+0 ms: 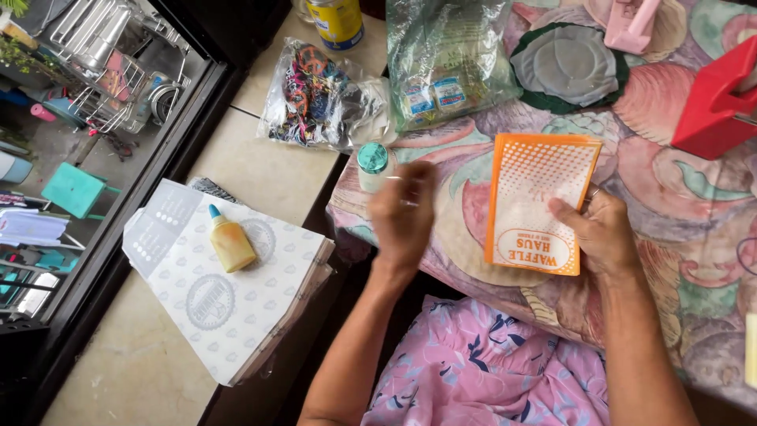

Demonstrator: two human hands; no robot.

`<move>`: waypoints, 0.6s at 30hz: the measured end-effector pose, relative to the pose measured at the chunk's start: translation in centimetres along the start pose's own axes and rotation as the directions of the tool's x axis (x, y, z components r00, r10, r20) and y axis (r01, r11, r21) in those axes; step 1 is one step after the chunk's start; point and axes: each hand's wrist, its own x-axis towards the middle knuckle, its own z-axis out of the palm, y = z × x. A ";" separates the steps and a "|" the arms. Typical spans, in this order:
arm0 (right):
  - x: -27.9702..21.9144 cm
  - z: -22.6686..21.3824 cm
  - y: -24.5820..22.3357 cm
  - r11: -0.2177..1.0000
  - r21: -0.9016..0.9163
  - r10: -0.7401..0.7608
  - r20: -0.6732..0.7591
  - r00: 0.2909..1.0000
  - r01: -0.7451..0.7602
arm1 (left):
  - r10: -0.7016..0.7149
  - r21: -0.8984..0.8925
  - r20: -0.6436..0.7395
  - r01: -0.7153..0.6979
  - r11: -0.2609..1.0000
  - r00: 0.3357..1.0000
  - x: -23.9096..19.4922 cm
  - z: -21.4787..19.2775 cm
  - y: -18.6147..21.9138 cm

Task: The person is organizing various packaging materials on a table, including stacking paper bags, inserting them into clear plastic sleeves, and arranging labels for a food service business.

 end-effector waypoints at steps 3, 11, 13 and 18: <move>1.4 -1.2 2.1 0.984 -0.155 0.089 -0.031 0.996 -0.093 | -0.059 0.247 -0.182 0.104 0.963 0.981 3.0 -3.6 -1.0; 0.9 2.5 -5.7 0.195 -0.981 -0.181 -0.027 0.983 0.009 | -0.238 0.321 0.174 0.173 0.931 0.956 0.2 -1.5 -5.7; 1.4 5.4 -7.4 0.084 -0.980 -0.448 0.124 0.886 0.180 | -0.303 0.275 0.208 0.241 0.931 0.930 -0.8 -0.6 -4.5; 6.6 14.9 -7.7 0.385 -0.455 -0.610 0.527 0.592 0.803 | -0.204 0.048 0.395 0.202 0.978 0.896 0.1 -0.3 -2.4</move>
